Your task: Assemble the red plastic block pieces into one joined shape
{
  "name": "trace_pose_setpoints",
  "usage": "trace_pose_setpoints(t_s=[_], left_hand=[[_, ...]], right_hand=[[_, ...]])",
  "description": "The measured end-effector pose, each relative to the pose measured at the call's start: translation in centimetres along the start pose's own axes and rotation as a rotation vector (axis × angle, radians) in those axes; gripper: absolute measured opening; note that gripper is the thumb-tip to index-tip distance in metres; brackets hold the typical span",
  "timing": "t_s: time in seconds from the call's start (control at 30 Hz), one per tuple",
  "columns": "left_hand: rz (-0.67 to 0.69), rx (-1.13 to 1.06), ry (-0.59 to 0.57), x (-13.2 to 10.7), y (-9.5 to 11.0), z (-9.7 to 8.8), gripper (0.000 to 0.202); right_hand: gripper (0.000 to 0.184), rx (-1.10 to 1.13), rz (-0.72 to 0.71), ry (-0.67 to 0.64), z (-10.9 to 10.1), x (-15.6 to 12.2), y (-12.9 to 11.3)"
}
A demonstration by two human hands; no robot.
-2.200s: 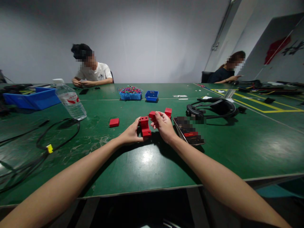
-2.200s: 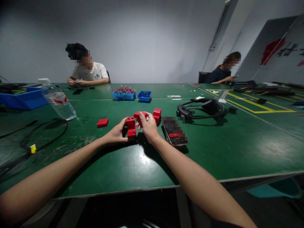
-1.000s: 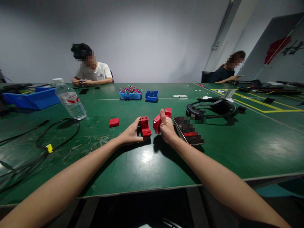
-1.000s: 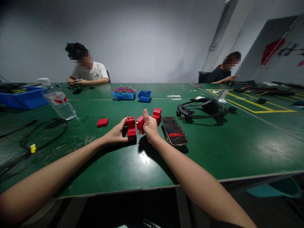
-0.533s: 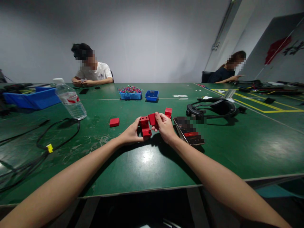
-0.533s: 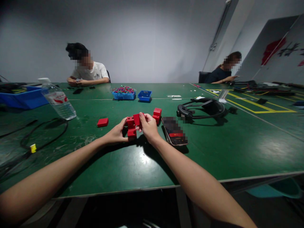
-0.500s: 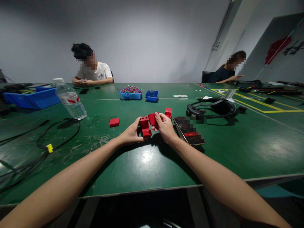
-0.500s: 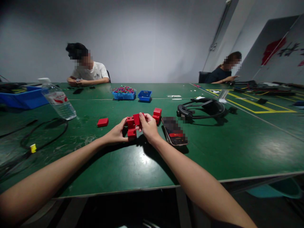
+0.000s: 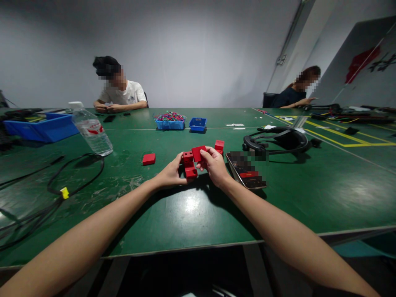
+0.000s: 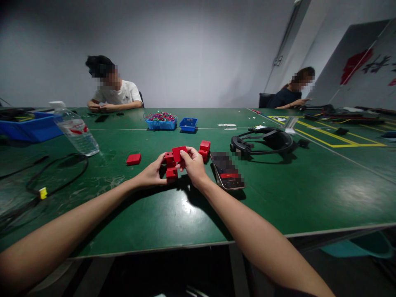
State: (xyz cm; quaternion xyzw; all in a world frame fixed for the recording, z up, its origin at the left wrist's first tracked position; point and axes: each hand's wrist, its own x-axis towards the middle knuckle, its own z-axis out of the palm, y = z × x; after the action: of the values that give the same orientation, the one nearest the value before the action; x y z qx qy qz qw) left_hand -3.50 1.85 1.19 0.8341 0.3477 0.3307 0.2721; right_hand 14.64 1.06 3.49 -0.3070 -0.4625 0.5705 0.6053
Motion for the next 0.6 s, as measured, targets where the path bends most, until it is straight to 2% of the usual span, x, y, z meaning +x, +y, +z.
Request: trace_pose_setpoints(t_s=[0.13,0.37,0.6], left_hand=[[-0.009,0.008,0.007,-0.02,-0.09,-0.01,0.093],[-0.018,0.001,-0.003,0.00,-0.07,0.03,0.096],[-0.013,0.029,0.008,-0.02,0.11,-0.03,0.093]], right_hand=[[0.030,0.035,0.040,0.012,0.02,0.03,-0.21],[0.023,0.080,0.121,0.127,-0.08,0.28,-0.44],[0.020,0.092,0.113,0.080,-0.19,0.23,-0.38]])
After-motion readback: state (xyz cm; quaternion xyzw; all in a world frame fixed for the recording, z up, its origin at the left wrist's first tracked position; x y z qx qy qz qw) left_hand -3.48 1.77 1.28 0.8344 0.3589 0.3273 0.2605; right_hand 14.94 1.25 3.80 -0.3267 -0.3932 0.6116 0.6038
